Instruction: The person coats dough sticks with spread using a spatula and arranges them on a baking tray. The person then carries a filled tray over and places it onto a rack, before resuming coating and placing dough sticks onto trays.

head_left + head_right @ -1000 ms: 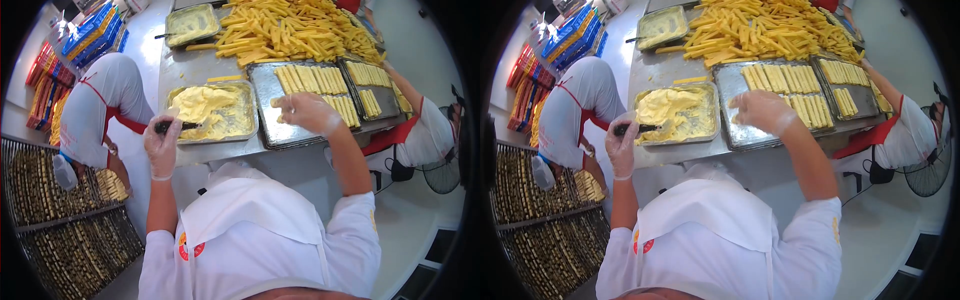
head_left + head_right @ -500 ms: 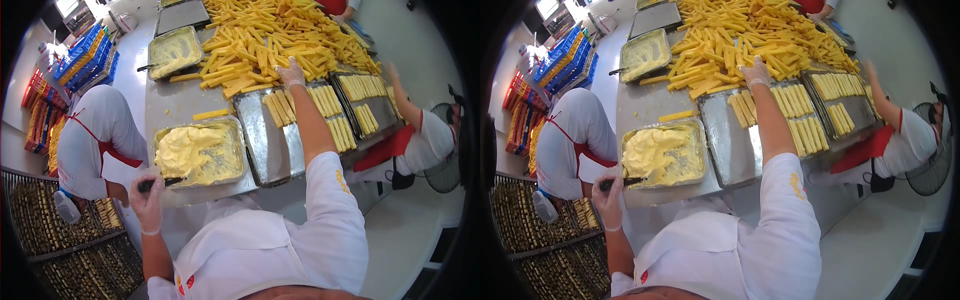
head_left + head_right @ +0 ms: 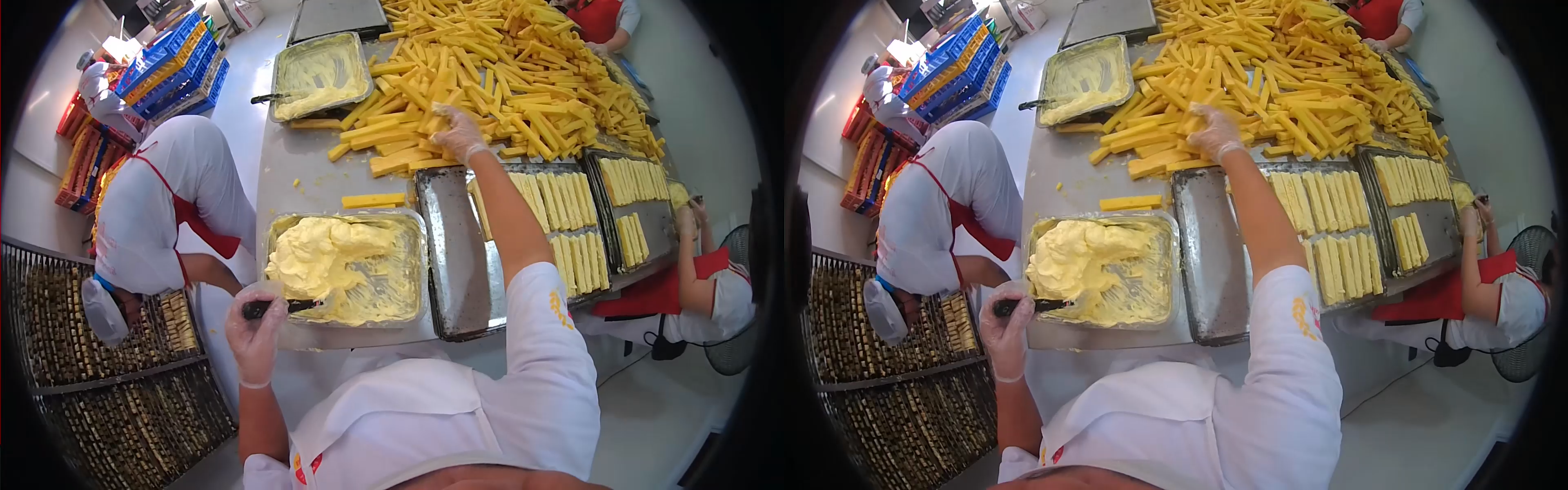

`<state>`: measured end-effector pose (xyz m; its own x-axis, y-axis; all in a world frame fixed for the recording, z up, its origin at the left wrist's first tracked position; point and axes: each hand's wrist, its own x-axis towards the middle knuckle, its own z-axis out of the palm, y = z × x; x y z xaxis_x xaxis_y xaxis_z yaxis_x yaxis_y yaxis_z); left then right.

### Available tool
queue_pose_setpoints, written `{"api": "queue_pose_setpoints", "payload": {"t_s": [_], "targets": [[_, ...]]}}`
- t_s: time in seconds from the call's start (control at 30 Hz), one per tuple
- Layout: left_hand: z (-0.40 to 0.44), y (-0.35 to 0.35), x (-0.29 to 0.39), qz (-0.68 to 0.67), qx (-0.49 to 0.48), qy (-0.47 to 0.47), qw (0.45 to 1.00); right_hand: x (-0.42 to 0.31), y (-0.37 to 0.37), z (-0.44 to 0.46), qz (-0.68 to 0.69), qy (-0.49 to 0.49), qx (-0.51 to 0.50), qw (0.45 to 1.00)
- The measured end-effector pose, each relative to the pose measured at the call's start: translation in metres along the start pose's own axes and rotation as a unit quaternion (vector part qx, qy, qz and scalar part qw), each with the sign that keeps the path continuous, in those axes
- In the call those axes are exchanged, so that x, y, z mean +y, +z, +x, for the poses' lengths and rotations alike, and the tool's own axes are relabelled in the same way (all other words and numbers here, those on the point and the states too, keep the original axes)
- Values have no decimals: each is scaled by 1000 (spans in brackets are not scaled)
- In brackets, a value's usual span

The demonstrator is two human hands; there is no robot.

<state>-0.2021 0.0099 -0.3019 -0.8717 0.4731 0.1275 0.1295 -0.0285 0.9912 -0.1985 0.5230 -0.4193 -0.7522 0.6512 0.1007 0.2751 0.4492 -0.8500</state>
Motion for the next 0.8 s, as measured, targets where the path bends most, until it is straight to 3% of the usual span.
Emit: {"api": "queue_pose_setpoints", "payload": {"t_s": [0.2,0.23,0.33,0.37,0.4,0.5,0.6,0.63,0.7,0.8], "targets": [[5,-1,0,12,-17,-18,1000,-48,38,-24,-89,-92,-21,992],[8,-4,-2,57,-45,2,997,-51,42,-28,-177,-179,24,968],[14,-2,5,66,-74,43,994,-91,38,-43,-202,-172,1,964],[14,-1,1,24,-80,41,996,-62,49,-27,-194,-230,68,951],[15,-2,10,110,-85,91,986,-84,44,-32,-218,-220,41,950],[19,2,6,118,-75,186,973,-100,47,-32,-311,-223,57,922],[18,8,9,153,-60,218,962,-118,44,-46,-394,-267,21,879],[17,11,7,166,-55,232,957,-128,49,-54,-401,-234,13,886],[14,15,7,142,-78,192,968,-149,46,-66,-399,-235,-32,886],[17,24,-23,118,-125,130,977,-169,37,-99,-297,-340,21,892]]}}
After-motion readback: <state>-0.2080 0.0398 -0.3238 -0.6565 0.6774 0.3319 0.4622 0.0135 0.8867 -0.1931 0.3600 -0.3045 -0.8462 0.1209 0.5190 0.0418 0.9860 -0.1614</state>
